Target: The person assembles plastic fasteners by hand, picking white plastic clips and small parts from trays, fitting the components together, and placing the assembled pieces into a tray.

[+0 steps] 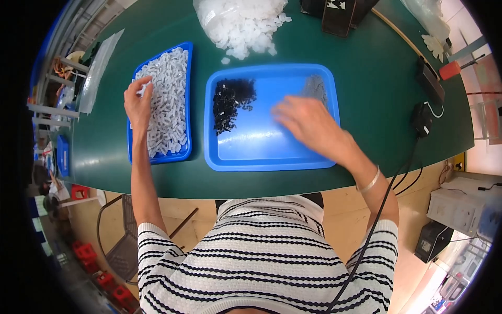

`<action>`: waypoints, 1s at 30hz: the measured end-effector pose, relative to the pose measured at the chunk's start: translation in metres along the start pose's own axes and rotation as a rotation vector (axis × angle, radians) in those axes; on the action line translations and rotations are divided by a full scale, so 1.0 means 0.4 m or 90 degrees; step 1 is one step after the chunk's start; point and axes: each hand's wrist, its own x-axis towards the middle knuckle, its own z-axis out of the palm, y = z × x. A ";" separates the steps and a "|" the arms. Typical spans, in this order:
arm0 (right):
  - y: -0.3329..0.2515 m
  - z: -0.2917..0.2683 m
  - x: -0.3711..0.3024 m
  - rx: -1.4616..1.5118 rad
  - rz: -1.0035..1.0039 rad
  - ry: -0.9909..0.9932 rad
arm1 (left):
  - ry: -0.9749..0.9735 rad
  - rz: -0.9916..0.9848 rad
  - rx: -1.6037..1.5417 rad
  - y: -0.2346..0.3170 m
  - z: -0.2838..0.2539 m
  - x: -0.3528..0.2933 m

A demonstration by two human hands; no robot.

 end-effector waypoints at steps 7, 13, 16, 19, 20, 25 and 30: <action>0.029 0.090 0.126 -0.101 -0.065 -0.035 | -0.227 0.186 -0.134 0.228 0.215 0.054; 0.019 0.132 0.129 -0.251 -0.144 -0.050 | -0.332 0.181 -0.082 0.208 0.294 0.100; 0.004 0.151 0.124 -0.319 -0.186 -0.071 | -0.370 0.175 -0.076 0.204 0.298 0.106; -0.022 0.168 0.131 -0.410 -0.201 -0.115 | -0.344 0.186 -0.074 0.204 0.288 0.108; -0.027 0.171 0.134 -0.409 -0.203 -0.114 | -0.347 0.149 -0.071 0.203 0.282 0.106; -0.022 0.153 0.137 -0.372 -0.232 -0.120 | -0.283 -0.015 -0.197 0.261 0.220 0.061; 0.002 0.128 0.124 -0.347 -0.175 -0.106 | -0.408 -0.201 -0.611 0.320 0.166 -0.011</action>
